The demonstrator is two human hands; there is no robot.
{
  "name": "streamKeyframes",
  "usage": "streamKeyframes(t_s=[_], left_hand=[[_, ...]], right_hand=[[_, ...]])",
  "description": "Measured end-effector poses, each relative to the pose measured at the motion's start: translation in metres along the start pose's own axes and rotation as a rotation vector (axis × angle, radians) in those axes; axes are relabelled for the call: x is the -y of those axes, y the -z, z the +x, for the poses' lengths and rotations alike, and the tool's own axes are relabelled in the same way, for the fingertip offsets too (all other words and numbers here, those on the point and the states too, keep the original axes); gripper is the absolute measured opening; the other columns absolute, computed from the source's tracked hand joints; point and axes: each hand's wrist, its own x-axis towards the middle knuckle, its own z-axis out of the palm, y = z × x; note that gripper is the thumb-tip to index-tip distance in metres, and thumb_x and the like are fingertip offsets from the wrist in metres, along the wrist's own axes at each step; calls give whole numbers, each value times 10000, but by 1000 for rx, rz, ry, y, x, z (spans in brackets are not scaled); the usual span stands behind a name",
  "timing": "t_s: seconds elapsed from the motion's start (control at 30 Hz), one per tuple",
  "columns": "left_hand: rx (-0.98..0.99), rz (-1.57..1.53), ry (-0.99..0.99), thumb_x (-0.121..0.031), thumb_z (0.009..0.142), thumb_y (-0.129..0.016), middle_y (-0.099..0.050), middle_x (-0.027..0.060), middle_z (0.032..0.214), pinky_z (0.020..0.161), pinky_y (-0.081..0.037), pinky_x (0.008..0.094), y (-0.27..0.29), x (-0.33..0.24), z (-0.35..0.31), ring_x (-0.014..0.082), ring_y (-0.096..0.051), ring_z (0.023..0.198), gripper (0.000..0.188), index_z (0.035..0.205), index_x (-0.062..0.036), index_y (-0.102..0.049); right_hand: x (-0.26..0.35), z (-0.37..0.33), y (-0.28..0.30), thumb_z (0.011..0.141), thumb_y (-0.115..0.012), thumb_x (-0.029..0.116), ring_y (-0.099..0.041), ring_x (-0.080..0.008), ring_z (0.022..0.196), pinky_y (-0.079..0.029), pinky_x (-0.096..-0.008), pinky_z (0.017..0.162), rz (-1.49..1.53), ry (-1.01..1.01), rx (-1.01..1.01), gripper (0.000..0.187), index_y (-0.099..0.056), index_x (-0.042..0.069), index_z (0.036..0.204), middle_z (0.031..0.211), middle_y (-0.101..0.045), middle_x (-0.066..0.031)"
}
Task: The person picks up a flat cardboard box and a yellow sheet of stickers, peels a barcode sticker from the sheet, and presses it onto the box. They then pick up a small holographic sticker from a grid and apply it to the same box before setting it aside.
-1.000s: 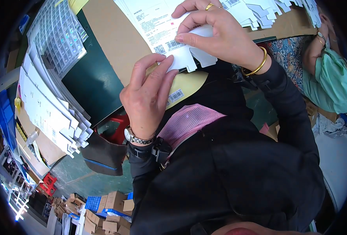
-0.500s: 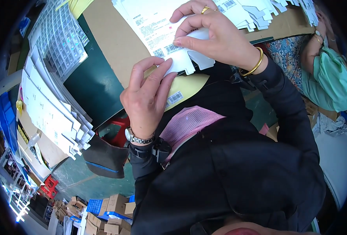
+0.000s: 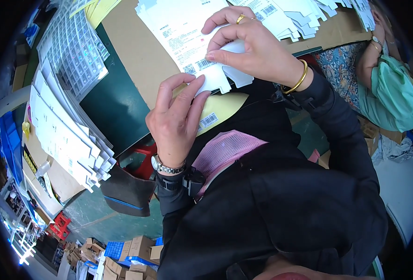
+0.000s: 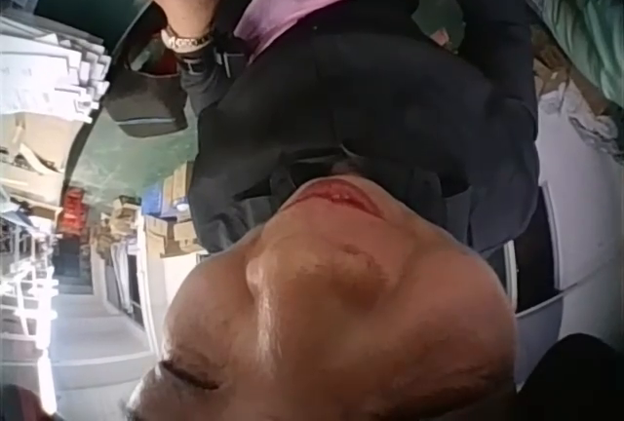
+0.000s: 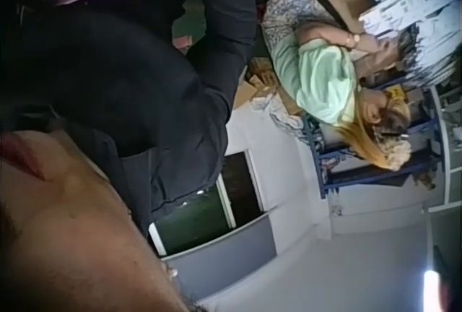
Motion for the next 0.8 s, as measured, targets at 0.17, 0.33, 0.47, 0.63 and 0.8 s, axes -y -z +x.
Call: streamKeyframes(t_s=[0.17, 0.33, 0.47, 0.63, 0.8], left_hand=[[0, 8, -3, -107, 868, -877, -710, 31, 1163, 585, -519, 298, 0, 1, -1, 142, -732, 701, 283, 1146, -94, -823], [9, 17, -6, -107, 866, -878, -708, 32, 1167, 589, -523, 301, 1, -1, 1, 144, -736, 711, 305, 1166, -99, -822], [9, 17, -2, -122, 872, -877, -701, 29, 1167, 588, -522, 300, 0, 0, 0, 141, -736, 714, 334, 1201, -112, -819], [36, 53, 27, -145, 883, -872, -680, 26, 1162, 584, -520, 300, 2, -3, 1, 138, -733, 703, 367, 1245, -129, -812], [47, 46, 40, -148, 889, -868, -666, 26, 1156, 582, -520, 304, 2, -4, 0, 137, -734, 696, 364, 1249, -134, -813]], right_hand=[[-1, -1, -1, 909, -832, 163, -487, -303, 1276, -306, -481, 1154, 25, -2, -11, 102, -775, 89, 869, 1237, -654, -74], [-10, -2, -4, 914, -829, 160, -497, -279, 1283, -344, -449, 1140, -62, 57, -31, 85, -784, 91, 893, 1255, -666, -61], [-21, -3, -8, 922, -825, 164, -506, -230, 1293, -387, -396, 1132, -216, 161, -73, 67, -808, 100, 932, 1286, -685, -15], [-20, -3, -8, 904, -841, 188, -481, -243, 1314, -359, -415, 1150, -194, 134, -61, 80, -813, 113, 905, 1282, -682, -9], [-23, -5, -17, 890, -859, 211, -487, -257, 1308, -363, -418, 1141, -233, 155, -147, 131, -781, 110, 857, 1260, -682, -7]])
